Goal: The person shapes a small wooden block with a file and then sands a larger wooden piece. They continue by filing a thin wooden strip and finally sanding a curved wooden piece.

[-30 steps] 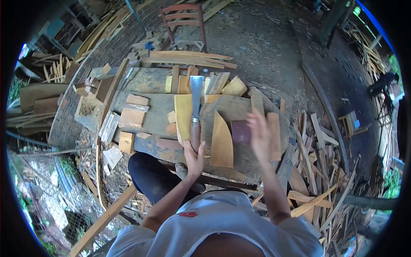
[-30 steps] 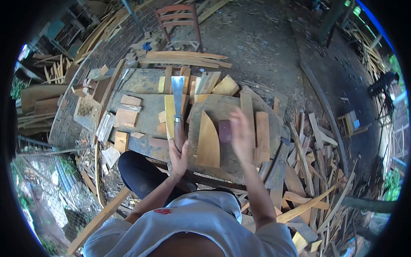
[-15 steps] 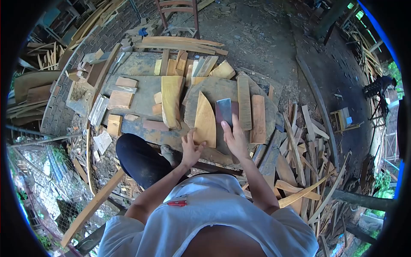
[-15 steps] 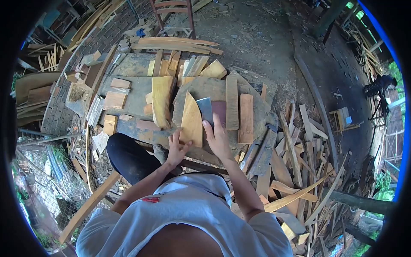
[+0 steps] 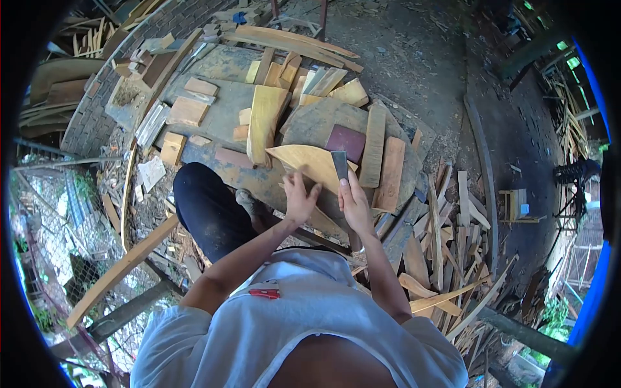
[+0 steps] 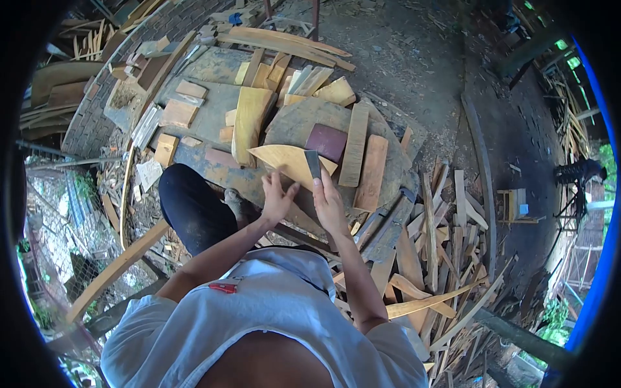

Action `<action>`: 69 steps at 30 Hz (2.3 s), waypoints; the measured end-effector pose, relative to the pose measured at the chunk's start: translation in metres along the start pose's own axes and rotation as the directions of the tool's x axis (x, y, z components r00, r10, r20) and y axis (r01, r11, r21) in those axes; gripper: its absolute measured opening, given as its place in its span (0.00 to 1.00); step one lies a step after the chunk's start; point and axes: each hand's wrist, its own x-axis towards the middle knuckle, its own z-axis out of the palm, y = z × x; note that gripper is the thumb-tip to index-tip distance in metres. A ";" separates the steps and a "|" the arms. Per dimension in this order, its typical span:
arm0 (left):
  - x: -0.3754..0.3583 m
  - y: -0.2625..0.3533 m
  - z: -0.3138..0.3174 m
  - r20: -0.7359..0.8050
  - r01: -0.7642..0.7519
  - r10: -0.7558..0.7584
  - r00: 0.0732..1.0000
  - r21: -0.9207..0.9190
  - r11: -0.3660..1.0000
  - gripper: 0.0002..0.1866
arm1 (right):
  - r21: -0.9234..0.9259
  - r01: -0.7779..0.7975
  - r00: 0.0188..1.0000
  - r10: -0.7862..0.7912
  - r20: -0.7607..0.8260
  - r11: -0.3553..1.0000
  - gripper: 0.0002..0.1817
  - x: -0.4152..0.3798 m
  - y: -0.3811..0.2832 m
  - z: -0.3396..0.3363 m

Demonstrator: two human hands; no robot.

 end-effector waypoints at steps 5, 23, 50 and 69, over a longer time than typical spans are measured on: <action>0.038 -0.022 -0.002 -0.370 0.070 -0.032 0.928 0.090 0.993 0.46 | 0.194 -0.199 0.971 0.167 0.170 0.961 0.25 -0.003 0.004 -0.005; 0.003 -0.032 -0.032 0.142 0.236 -0.228 0.963 -0.045 0.971 0.44 | -0.792 0.178 0.981 -0.173 0.093 0.585 0.26 -0.029 0.027 0.026; 0.016 -0.034 -0.004 0.025 0.054 -0.050 0.998 -0.173 0.984 0.52 | -0.861 0.226 0.968 -0.009 0.249 0.455 0.26 0.036 -0.007 0.036; 0.016 -0.044 0.005 -0.028 -0.003 -0.004 1.000 -0.228 0.974 0.51 | -0.836 0.263 0.957 -0.023 0.289 0.481 0.31 0.098 -0.022 0.074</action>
